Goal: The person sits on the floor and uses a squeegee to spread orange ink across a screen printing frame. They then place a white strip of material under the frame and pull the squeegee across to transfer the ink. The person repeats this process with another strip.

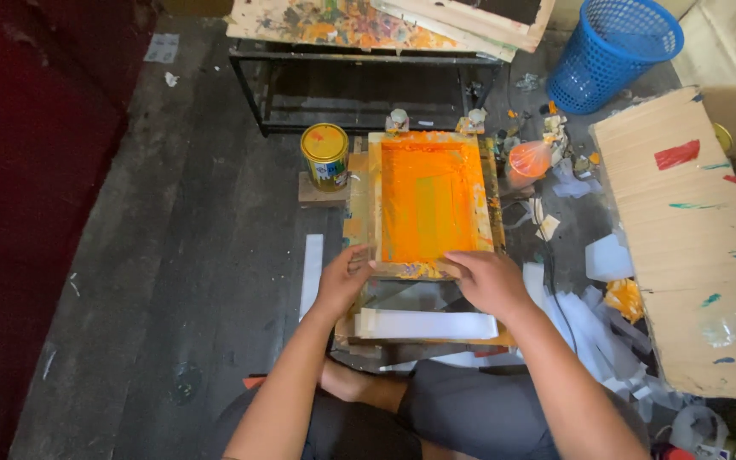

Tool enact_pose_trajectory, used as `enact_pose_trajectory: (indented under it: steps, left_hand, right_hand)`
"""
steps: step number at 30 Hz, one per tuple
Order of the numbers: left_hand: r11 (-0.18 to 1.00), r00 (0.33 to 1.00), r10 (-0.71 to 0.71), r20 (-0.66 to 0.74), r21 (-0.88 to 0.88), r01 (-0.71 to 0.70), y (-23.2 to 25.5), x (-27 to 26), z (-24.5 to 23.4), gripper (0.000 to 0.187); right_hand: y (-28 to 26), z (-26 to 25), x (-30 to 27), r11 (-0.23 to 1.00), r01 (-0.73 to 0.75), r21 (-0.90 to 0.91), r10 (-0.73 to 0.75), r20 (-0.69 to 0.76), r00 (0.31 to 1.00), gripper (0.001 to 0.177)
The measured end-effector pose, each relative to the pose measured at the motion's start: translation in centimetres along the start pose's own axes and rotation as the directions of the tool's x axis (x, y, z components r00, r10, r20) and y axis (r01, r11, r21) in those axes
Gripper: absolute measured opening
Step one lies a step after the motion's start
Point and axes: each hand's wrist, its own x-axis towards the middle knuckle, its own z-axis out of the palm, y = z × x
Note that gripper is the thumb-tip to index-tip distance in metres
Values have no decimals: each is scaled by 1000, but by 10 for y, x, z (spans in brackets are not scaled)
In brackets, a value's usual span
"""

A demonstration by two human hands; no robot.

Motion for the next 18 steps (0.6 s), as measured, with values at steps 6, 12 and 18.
enact_pose_trajectory:
  steps: [6, 12, 18]
  left_hand:
    - [999, 999, 27, -40, -19, -28, 6, -8, 2, 51]
    - [989, 988, 51, -145, -132, -71, -20, 5, 3, 37]
    - [931, 979, 27, -204, -351, -99, -46, 21, 6, 36]
  right_hand:
    - [74, 22, -24, 963, 190, -191, -258, -450, 855, 56]
    - [119, 42, 12, 912, 158, -378, -298, -350, 888, 70]
    - [86, 19, -10, 963, 39, -267, -58, -65, 996, 66]
